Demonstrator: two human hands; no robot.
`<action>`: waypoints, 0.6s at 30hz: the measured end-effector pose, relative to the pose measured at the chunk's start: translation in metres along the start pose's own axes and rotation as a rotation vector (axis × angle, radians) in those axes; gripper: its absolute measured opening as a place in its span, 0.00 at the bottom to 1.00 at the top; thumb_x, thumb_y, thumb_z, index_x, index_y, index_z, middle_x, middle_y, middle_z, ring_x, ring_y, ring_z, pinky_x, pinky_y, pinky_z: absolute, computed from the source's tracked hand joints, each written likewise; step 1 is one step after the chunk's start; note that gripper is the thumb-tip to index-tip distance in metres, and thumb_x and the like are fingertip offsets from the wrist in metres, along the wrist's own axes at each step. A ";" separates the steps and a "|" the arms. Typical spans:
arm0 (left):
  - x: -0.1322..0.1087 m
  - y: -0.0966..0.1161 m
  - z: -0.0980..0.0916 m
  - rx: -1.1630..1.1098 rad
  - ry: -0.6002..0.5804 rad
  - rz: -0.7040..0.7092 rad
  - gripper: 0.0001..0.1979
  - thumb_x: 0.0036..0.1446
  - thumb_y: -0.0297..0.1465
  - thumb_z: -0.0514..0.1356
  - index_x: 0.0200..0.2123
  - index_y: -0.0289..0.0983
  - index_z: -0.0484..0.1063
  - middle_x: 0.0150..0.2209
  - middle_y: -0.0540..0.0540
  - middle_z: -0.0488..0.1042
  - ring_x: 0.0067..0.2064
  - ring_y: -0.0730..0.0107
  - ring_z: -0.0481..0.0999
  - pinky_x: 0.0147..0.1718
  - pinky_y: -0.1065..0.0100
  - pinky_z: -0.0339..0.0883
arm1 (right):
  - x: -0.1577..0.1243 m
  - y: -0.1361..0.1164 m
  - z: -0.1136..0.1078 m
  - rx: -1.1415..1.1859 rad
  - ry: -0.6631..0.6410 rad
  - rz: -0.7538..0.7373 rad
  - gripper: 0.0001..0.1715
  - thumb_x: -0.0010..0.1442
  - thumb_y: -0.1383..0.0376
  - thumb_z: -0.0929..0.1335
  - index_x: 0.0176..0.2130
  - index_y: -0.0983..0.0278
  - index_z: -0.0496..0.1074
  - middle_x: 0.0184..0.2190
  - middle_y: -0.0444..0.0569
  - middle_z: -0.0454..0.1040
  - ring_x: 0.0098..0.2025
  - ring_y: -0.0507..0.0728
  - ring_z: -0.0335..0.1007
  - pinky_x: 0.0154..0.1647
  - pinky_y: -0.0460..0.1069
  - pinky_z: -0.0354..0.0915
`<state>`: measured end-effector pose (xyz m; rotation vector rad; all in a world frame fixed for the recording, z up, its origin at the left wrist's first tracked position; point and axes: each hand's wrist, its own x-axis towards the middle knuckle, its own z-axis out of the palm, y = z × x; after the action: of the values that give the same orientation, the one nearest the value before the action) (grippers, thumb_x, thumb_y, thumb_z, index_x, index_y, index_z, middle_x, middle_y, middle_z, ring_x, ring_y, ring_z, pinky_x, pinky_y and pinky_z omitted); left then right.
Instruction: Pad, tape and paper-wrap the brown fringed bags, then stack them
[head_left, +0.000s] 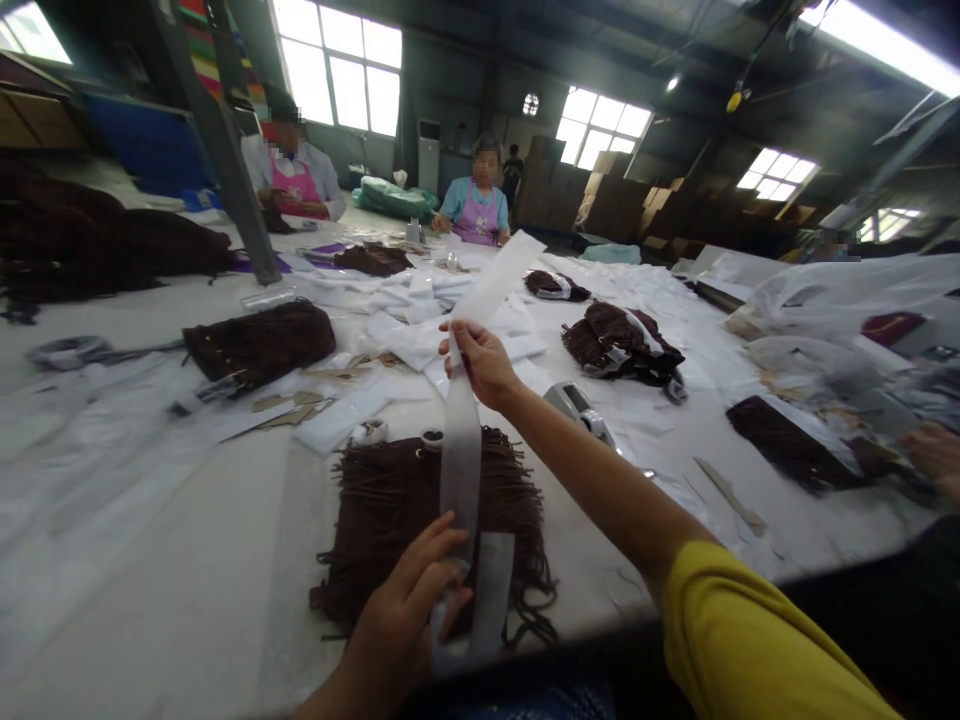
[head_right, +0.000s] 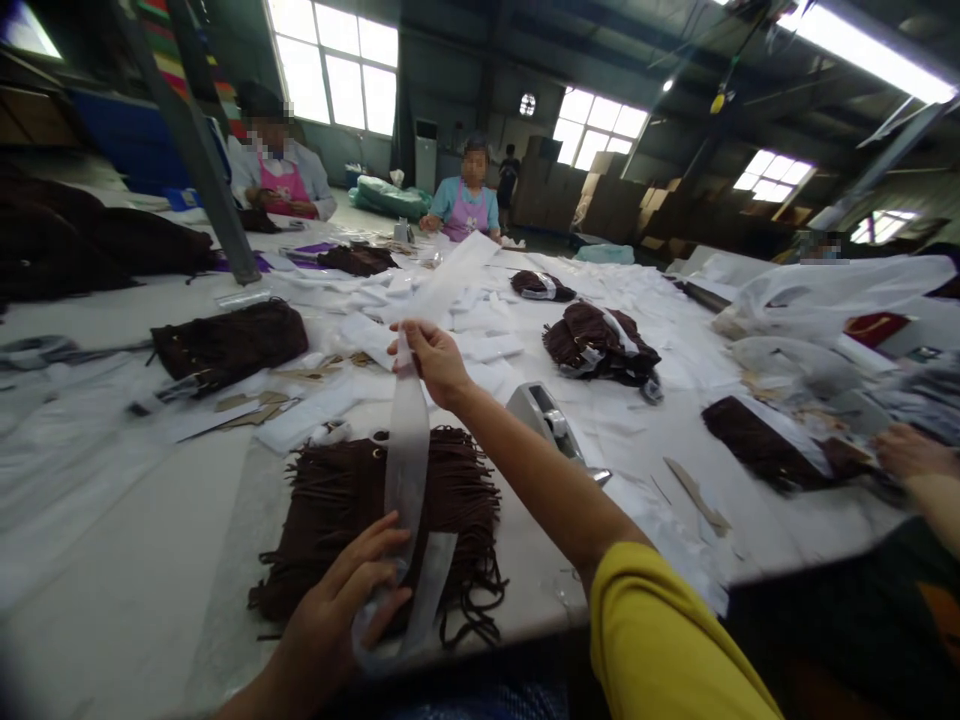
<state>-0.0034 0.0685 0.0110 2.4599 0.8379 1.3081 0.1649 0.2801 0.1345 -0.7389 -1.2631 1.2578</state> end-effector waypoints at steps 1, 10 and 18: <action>-0.001 0.000 0.001 0.007 0.008 0.006 0.05 0.61 0.21 0.58 0.39 0.36 0.68 0.52 0.37 0.74 0.61 0.59 0.69 0.55 0.63 0.72 | 0.009 0.010 0.007 -0.095 -0.003 0.016 0.22 0.62 0.47 0.67 0.42 0.63 0.70 0.26 0.40 0.74 0.19 0.47 0.65 0.21 0.42 0.62; -0.003 -0.001 -0.007 0.049 0.008 0.071 0.12 0.67 0.25 0.52 0.49 0.33 0.73 0.41 0.40 0.78 0.47 0.69 0.79 0.49 0.73 0.73 | 0.029 0.085 0.013 -1.096 -0.214 0.232 0.15 0.65 0.62 0.65 0.33 0.67 0.77 0.25 0.47 0.76 0.29 0.53 0.70 0.30 0.45 0.58; -0.025 0.000 0.009 0.296 0.000 0.069 0.15 0.62 0.22 0.51 0.42 0.40 0.76 0.60 0.41 0.70 0.66 0.55 0.62 0.63 0.49 0.58 | 0.003 0.081 -0.011 -1.177 -0.536 0.360 0.15 0.61 0.63 0.69 0.25 0.66 0.76 0.23 0.47 0.75 0.31 0.53 0.67 0.34 0.46 0.56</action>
<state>-0.0068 0.0545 -0.0108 2.7356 1.0201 1.2870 0.1531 0.3037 0.0572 -1.5625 -2.4415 0.9112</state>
